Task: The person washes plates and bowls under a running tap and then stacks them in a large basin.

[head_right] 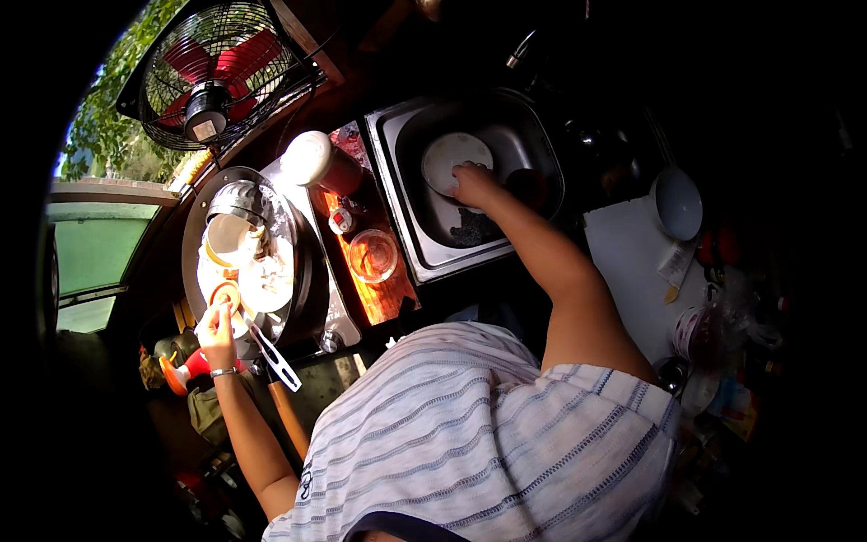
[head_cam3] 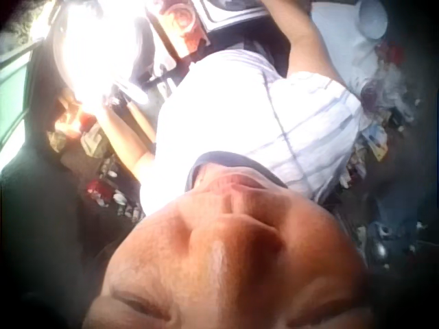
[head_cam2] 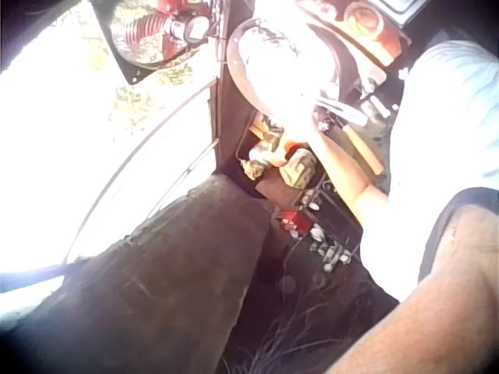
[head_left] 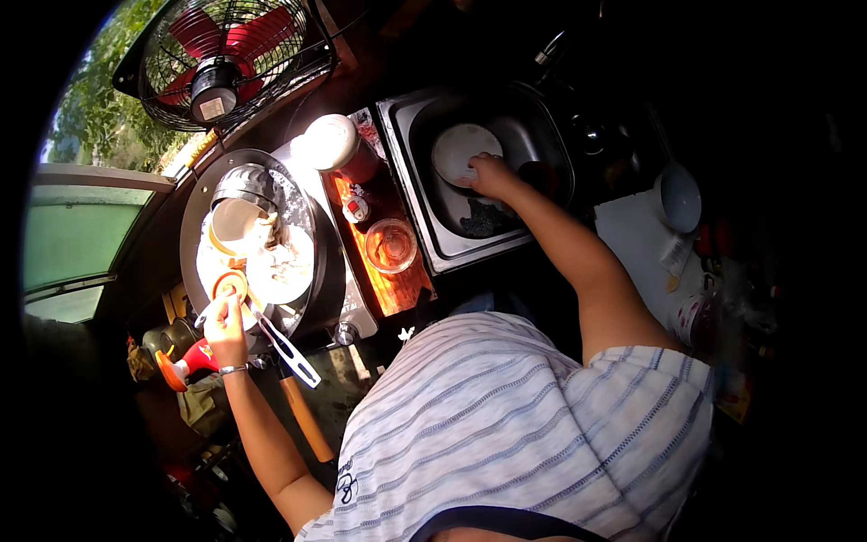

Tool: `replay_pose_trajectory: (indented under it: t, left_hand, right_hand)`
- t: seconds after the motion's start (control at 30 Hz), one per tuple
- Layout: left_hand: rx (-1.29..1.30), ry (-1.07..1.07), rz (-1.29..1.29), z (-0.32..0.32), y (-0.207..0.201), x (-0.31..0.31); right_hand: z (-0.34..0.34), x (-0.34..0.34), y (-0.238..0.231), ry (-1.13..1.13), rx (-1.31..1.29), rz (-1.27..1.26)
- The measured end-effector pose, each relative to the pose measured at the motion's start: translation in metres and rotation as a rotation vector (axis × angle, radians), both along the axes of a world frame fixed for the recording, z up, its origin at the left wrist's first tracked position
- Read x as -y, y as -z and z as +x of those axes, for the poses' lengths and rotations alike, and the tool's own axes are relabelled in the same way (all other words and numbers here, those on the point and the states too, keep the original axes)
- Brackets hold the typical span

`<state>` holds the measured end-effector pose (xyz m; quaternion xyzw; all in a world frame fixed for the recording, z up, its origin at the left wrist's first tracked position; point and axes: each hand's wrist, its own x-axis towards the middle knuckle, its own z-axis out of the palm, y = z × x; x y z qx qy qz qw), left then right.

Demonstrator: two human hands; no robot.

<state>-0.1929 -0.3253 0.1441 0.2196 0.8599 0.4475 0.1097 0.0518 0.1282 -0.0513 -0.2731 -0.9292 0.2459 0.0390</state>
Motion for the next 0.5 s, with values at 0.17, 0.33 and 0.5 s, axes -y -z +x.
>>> replay_pose_trajectory:
  t: [0.17,0.33,0.5]
  left_hand:
    - [-0.079,-0.027,-0.165,0.029,-0.011,-0.022]
    - [-0.108,-0.142,-0.350,0.048,-0.026,-0.017]
    - [-0.108,-0.133,-0.166,0.072,-0.046,-0.039]
  right_hand:
    - [-0.002,-0.001,0.077,-0.199,0.301,0.192]
    - [-0.012,0.009,0.069,-0.079,-0.095,0.146]
    - [-0.032,-0.027,0.043,0.532,-0.458,-0.823]
